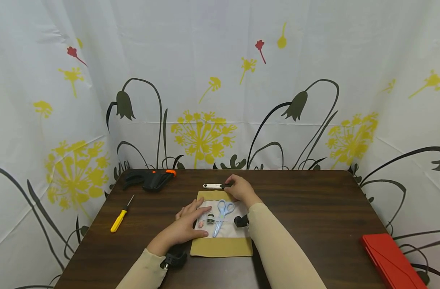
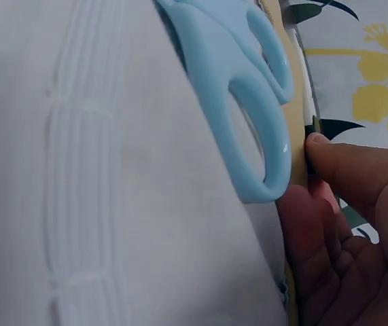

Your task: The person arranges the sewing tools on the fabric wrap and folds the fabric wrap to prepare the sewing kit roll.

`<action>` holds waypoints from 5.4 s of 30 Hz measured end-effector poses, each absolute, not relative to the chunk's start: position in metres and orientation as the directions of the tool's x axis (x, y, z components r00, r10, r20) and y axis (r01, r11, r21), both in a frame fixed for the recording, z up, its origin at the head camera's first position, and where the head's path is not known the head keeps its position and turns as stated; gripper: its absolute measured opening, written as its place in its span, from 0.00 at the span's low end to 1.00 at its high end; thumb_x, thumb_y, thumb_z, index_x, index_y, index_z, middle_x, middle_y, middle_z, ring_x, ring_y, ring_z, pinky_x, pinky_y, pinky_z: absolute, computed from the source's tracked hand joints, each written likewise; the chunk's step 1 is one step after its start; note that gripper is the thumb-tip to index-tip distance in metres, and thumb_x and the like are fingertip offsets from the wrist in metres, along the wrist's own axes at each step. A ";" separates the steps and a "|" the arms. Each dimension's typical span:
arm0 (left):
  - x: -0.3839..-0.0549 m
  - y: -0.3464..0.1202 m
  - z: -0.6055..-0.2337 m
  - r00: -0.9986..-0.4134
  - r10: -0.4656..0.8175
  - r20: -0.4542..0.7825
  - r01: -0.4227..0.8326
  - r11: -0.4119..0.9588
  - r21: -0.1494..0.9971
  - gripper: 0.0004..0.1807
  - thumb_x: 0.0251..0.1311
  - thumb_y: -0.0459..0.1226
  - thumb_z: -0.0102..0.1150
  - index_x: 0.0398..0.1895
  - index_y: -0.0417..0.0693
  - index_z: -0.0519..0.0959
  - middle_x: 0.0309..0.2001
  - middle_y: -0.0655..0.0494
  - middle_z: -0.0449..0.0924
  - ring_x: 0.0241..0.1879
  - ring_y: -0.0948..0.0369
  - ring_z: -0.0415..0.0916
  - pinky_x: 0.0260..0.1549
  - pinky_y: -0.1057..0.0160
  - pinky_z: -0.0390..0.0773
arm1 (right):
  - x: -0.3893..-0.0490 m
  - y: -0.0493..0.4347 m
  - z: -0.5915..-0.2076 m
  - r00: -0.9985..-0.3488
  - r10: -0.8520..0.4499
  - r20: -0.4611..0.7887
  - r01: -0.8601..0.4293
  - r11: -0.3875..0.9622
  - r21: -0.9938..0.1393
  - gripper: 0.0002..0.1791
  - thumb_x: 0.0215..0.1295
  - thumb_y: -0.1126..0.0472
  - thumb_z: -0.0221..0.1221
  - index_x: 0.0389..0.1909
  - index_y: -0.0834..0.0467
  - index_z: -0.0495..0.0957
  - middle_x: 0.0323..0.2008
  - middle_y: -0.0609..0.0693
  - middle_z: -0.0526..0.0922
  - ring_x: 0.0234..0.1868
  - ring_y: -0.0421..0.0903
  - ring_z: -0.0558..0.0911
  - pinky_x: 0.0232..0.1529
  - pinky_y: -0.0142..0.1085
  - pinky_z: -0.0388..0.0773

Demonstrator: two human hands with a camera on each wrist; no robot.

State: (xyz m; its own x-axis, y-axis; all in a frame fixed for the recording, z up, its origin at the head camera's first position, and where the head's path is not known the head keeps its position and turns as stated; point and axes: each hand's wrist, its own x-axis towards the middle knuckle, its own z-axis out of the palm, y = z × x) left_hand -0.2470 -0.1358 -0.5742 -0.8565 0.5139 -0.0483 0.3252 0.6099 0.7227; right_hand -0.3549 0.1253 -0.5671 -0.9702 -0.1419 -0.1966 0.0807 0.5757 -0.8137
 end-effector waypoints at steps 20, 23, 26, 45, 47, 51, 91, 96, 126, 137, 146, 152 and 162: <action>-0.246 -0.134 -0.565 -0.870 0.485 -0.082 0.300 0.656 0.693 0.37 0.61 0.44 0.80 0.75 0.58 0.78 0.90 0.46 0.48 0.89 0.38 0.38 0.77 0.23 0.36 | -0.361 0.151 -0.582 -0.964 -0.158 -0.216 0.191 0.156 -0.969 0.15 0.80 0.60 0.63 0.60 0.64 0.82 0.39 0.53 0.82 0.28 0.43 0.82 0.34 0.34 0.87; -0.246 -0.135 -0.567 -0.873 0.480 -0.085 0.293 0.655 0.697 0.37 0.61 0.45 0.80 0.74 0.58 0.78 0.90 0.46 0.48 0.89 0.37 0.39 0.77 0.22 0.37 | -0.361 0.158 -0.588 -0.959 -0.189 -0.211 0.215 0.003 -0.977 0.16 0.83 0.65 0.58 0.63 0.69 0.75 0.46 0.57 0.85 0.36 0.44 0.89 0.43 0.35 0.90; -0.246 -0.135 -0.569 -0.876 0.476 -0.083 0.286 0.650 0.704 0.37 0.60 0.45 0.81 0.74 0.58 0.78 0.90 0.47 0.48 0.89 0.38 0.39 0.77 0.22 0.37 | -0.359 0.172 -0.594 -0.951 -0.246 -0.185 0.225 -0.149 -0.963 0.13 0.85 0.68 0.53 0.63 0.69 0.70 0.51 0.58 0.85 0.46 0.45 0.91 0.52 0.35 0.89; -0.246 -0.134 -0.574 -0.902 0.430 -0.046 0.285 0.671 0.684 0.37 0.61 0.41 0.80 0.74 0.54 0.78 0.89 0.41 0.49 0.87 0.35 0.43 0.76 0.21 0.40 | -0.308 0.234 -0.605 -0.968 -0.250 -0.023 0.177 -0.612 -0.771 0.17 0.90 0.65 0.43 0.70 0.61 0.73 0.49 0.53 0.85 0.52 0.45 0.86 0.57 0.34 0.85; -0.246 -0.136 -0.575 -0.907 0.421 -0.023 0.293 0.669 0.682 0.36 0.61 0.40 0.80 0.73 0.52 0.78 0.88 0.39 0.49 0.85 0.33 0.45 0.75 0.20 0.40 | -0.302 0.230 -0.605 -0.968 -0.249 0.028 0.147 -0.654 -0.742 0.18 0.91 0.64 0.40 0.66 0.58 0.77 0.48 0.51 0.86 0.52 0.46 0.86 0.58 0.34 0.85; -0.245 -0.138 -0.578 -0.912 0.409 0.006 0.303 0.666 0.681 0.34 0.61 0.37 0.79 0.71 0.52 0.79 0.88 0.38 0.50 0.83 0.31 0.48 0.74 0.20 0.40 | -0.293 0.218 -0.604 -0.952 -0.282 0.117 0.104 -0.661 -0.743 0.22 0.92 0.60 0.36 0.61 0.52 0.81 0.47 0.48 0.88 0.50 0.45 0.88 0.59 0.36 0.86; -0.243 -0.058 -0.558 -0.944 0.327 0.048 0.281 0.718 0.636 0.12 0.62 0.40 0.77 0.48 0.56 0.88 0.86 0.31 0.52 0.88 0.31 0.39 0.78 0.20 0.35 | -0.277 0.175 -0.587 -0.961 -0.140 0.239 -0.261 0.175 -0.949 0.18 0.76 0.70 0.64 0.64 0.65 0.80 0.56 0.64 0.85 0.41 0.48 0.88 0.45 0.40 0.91; -0.247 -0.059 -0.555 -0.931 0.362 0.037 0.311 0.740 0.597 0.12 0.62 0.37 0.77 0.47 0.54 0.86 0.81 0.30 0.65 0.84 0.33 0.57 0.80 0.23 0.47 | -0.279 0.173 -0.584 -0.968 -0.180 0.176 -0.190 0.066 -0.980 0.21 0.77 0.70 0.63 0.67 0.68 0.74 0.58 0.72 0.85 0.41 0.45 0.90 0.47 0.40 0.91; -0.240 -0.048 -0.563 -0.932 0.279 0.233 0.360 0.796 0.487 0.10 0.64 0.39 0.76 0.30 0.61 0.83 0.61 0.42 0.79 0.59 0.43 0.72 0.59 0.34 0.62 | -0.277 0.156 -0.584 -0.967 -0.245 0.068 -0.083 0.052 -0.995 0.39 0.77 0.73 0.60 0.82 0.47 0.62 0.47 0.65 0.79 0.37 0.48 0.90 0.38 0.42 0.92; -0.244 -0.051 -0.566 -0.933 0.296 0.202 0.358 0.744 0.564 0.10 0.67 0.40 0.75 0.29 0.61 0.82 0.62 0.43 0.78 0.60 0.43 0.71 0.60 0.34 0.60 | -0.276 0.159 -0.587 -0.970 -0.236 0.050 -0.069 0.073 -0.995 0.35 0.77 0.72 0.61 0.80 0.57 0.60 0.44 0.64 0.79 0.36 0.51 0.90 0.39 0.44 0.92; -0.245 -0.051 -0.567 -0.945 0.281 0.166 0.323 0.742 0.588 0.10 0.69 0.42 0.73 0.30 0.64 0.82 0.66 0.44 0.77 0.63 0.42 0.70 0.62 0.33 0.59 | -0.276 0.158 -0.586 -0.974 -0.226 0.017 -0.046 0.124 -0.991 0.35 0.78 0.69 0.62 0.80 0.54 0.61 0.42 0.61 0.81 0.34 0.51 0.90 0.39 0.42 0.92; -0.245 -0.052 -0.568 -0.944 0.277 0.177 0.326 0.720 0.613 0.10 0.69 0.40 0.73 0.31 0.63 0.82 0.65 0.43 0.77 0.63 0.41 0.70 0.62 0.32 0.60 | -0.277 0.157 -0.586 -0.980 -0.198 -0.027 -0.002 0.145 -0.989 0.35 0.78 0.69 0.61 0.80 0.55 0.60 0.37 0.59 0.82 0.34 0.50 0.89 0.39 0.40 0.91; -0.246 -0.052 -0.567 -0.951 0.264 0.160 0.301 0.678 0.671 0.09 0.69 0.40 0.72 0.32 0.62 0.82 0.66 0.44 0.77 0.63 0.41 0.69 0.65 0.30 0.58 | -0.277 0.158 -0.584 -0.984 -0.162 -0.070 0.048 0.135 -0.990 0.32 0.78 0.69 0.60 0.76 0.57 0.59 0.35 0.56 0.81 0.35 0.50 0.90 0.40 0.39 0.90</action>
